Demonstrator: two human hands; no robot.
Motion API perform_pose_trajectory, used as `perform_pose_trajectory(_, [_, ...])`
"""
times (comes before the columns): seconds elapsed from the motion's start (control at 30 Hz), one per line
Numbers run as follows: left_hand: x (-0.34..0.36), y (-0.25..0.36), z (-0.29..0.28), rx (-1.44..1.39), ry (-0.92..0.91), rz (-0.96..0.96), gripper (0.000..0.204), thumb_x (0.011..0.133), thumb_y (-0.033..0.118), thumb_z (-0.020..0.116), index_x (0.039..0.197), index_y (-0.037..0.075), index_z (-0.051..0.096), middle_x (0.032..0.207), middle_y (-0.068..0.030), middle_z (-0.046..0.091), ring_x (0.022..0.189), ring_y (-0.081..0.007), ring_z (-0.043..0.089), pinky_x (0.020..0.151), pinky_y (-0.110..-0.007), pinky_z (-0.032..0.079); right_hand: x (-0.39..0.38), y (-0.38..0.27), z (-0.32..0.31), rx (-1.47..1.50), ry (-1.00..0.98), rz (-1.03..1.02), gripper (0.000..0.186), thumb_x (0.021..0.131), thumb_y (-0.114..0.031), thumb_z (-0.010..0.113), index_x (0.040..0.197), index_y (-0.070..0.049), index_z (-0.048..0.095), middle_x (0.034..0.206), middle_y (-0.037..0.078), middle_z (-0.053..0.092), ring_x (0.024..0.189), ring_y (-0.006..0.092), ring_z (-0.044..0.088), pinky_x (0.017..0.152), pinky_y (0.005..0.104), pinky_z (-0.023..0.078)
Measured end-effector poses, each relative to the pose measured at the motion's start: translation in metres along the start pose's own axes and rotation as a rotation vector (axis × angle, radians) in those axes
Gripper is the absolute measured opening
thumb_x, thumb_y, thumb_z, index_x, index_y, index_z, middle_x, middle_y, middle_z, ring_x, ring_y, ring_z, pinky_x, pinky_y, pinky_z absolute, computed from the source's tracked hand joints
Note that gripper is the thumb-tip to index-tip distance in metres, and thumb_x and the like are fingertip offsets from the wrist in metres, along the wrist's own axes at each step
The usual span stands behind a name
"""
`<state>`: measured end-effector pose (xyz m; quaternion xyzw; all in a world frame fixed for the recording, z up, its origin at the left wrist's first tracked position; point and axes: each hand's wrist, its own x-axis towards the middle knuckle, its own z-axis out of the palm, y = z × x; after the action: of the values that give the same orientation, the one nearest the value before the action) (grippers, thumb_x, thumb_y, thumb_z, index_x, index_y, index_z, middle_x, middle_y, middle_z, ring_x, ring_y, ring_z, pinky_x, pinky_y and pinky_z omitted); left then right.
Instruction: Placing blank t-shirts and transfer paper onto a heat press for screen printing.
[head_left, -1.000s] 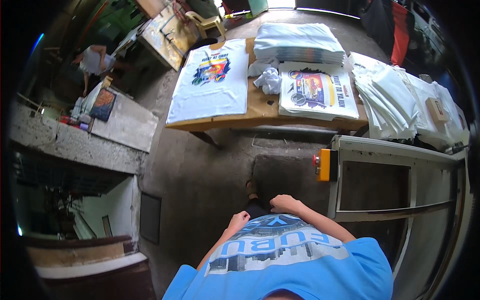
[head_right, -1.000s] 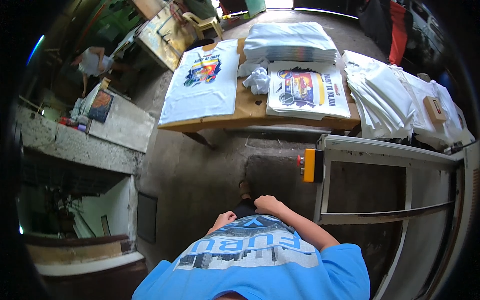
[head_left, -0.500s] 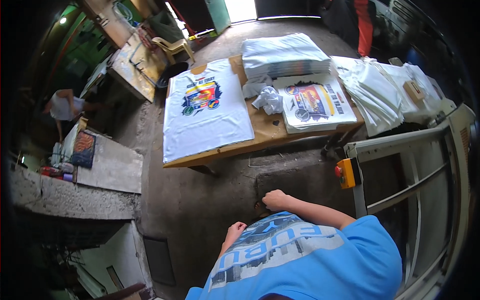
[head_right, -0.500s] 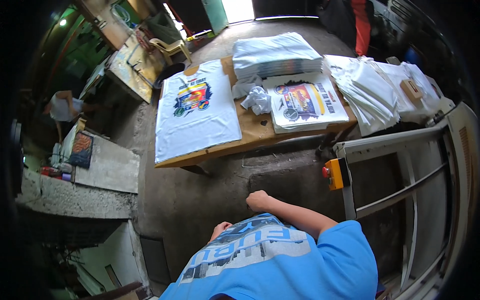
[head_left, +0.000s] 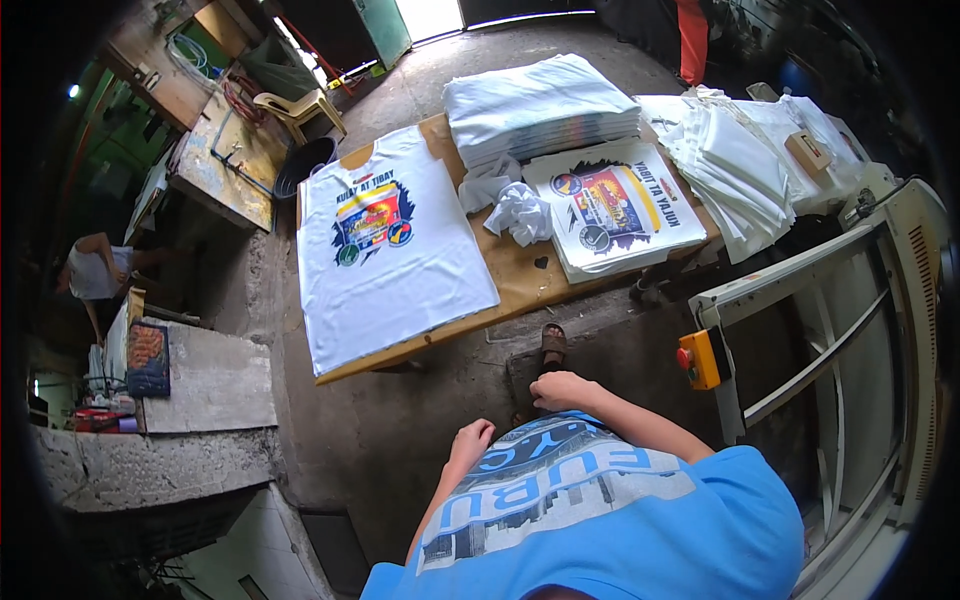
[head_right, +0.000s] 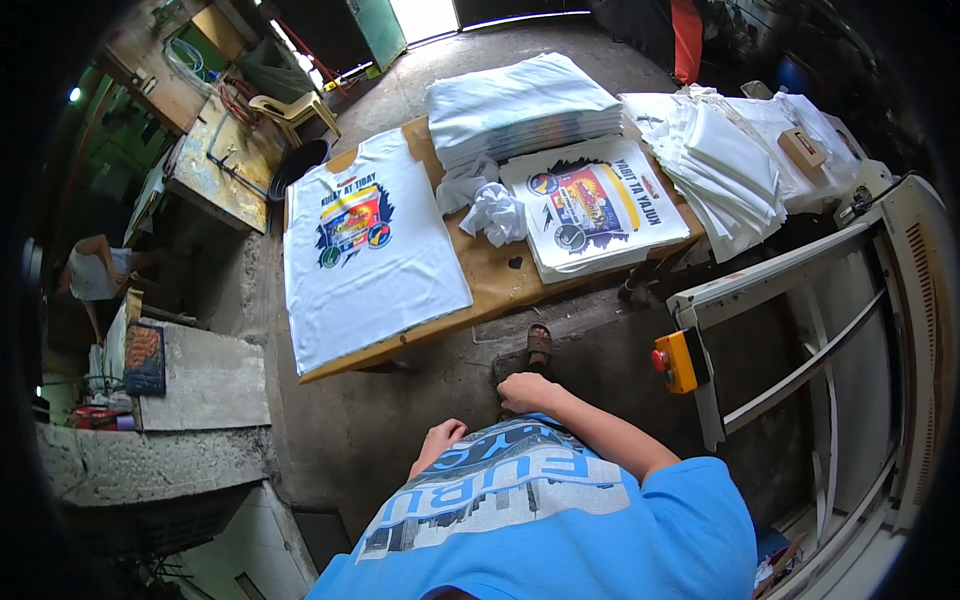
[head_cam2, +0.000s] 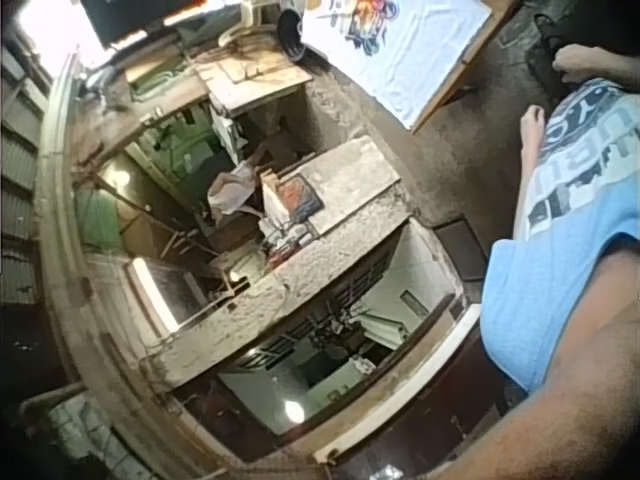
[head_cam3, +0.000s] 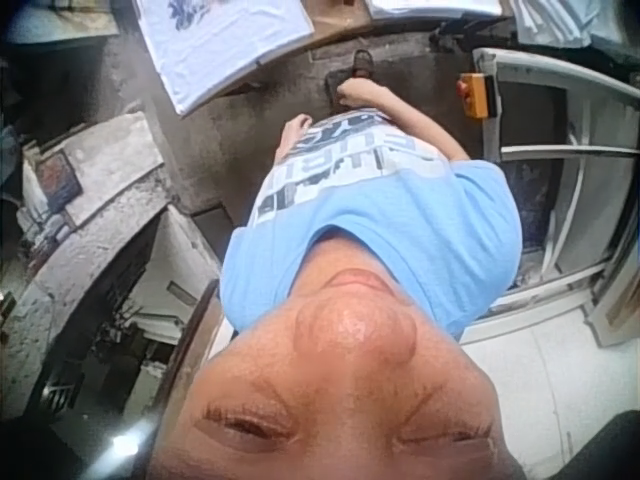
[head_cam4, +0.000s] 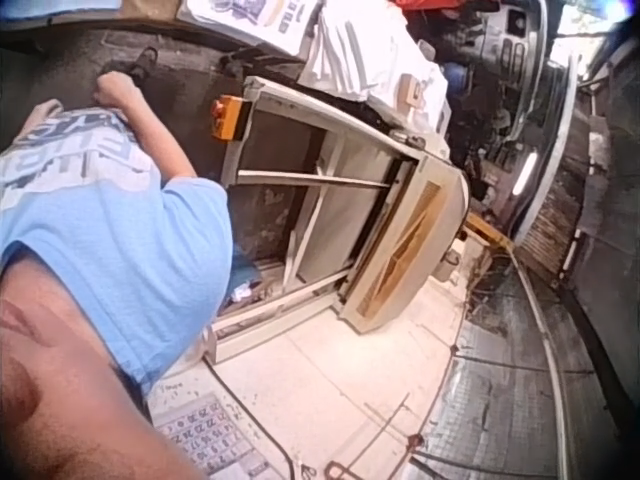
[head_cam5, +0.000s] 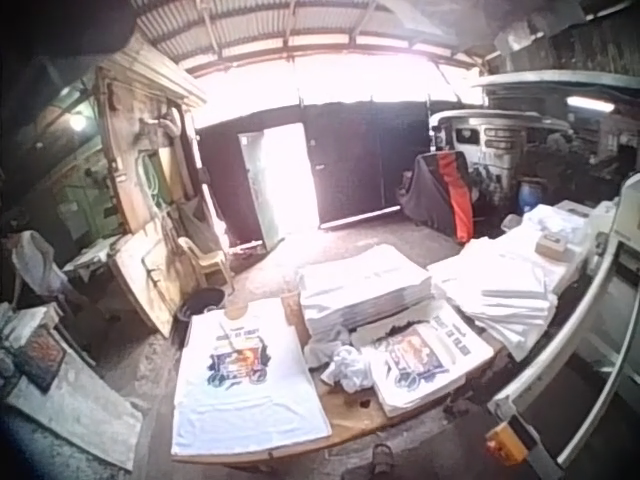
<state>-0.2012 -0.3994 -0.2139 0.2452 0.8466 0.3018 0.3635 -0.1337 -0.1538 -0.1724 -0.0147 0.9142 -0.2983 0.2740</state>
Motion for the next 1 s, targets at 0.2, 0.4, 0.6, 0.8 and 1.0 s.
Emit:
perform_pose_trajectory(0.2, [0.1, 0.054, -0.028, 0.015, 0.093, 0.192, 0.017, 0.084, 0.017, 0.05, 0.088, 0.003, 0.06, 0.084, -0.0141, 0.062, 0.079, -0.0296, 0.059, 0.07, -0.035, 0.046, 0.014, 0.07, -0.07, 0.003, 0.189, 0.141, 0.023, 0.079, -0.025, 0.055, 0.084, -0.003, 0.059, 0.084, 0.019, 0.06, 0.084, 0.034, 0.058, 0.073, 0.0435, 0.045])
perform_pose_trajectory(0.4, [0.197, 0.122, -0.049, 0.25, -0.131, 0.454, 0.016, 0.083, 0.016, 0.052, 0.09, 0.003, 0.06, 0.088, -0.0153, 0.06, 0.083, -0.0303, 0.058, 0.072, -0.036, 0.045, -0.011, 0.147, -0.141, 0.163, 0.639, 0.315, 0.021, 0.078, -0.021, 0.054, 0.084, -0.001, 0.058, 0.084, 0.019, 0.058, 0.083, 0.0334, 0.056, 0.073, 0.0414, 0.045])
perform_pose_trajectory(0.6, [0.26, 0.186, -0.056, 0.21, -0.166, 0.511, 0.014, 0.083, 0.013, 0.054, 0.09, 0.003, 0.06, 0.08, -0.0127, 0.058, 0.072, -0.0252, 0.058, 0.065, -0.033, 0.045, -0.111, 0.204, -0.165, -0.18, 1.456, 0.987, 0.022, 0.073, -0.014, 0.058, 0.093, -0.005, 0.057, 0.101, 0.012, 0.05, 0.103, 0.0303, 0.045, 0.085, 0.0449, 0.036])
perform_pose_trajectory(0.8, [0.288, 0.231, -0.043, 0.181, -0.308, 0.686, 0.011, 0.082, 0.009, 0.053, 0.089, 0.003, 0.06, 0.082, -0.0124, 0.058, 0.071, -0.0255, 0.058, 0.065, -0.033, 0.046, -0.198, 0.2, -0.118, 0.094, 1.325, 1.604, 0.045, 0.083, -0.025, 0.055, 0.122, -0.007, 0.041, 0.123, 0.017, 0.038, 0.115, 0.0332, 0.038, 0.092, 0.0474, 0.034])
perform_pose_trajectory(1.0, [0.312, 0.28, 0.002, 0.401, -0.515, 0.853, 0.013, 0.082, 0.011, 0.051, 0.09, 0.006, 0.059, 0.087, -0.0129, 0.057, 0.078, -0.0304, 0.058, 0.068, -0.037, 0.046, -0.217, 0.191, -0.06, 0.333, 1.398, 1.588, 0.044, 0.088, -0.03, 0.049, 0.122, -0.003, 0.04, 0.124, 0.019, 0.038, 0.112, 0.0343, 0.042, 0.092, 0.0431, 0.037])
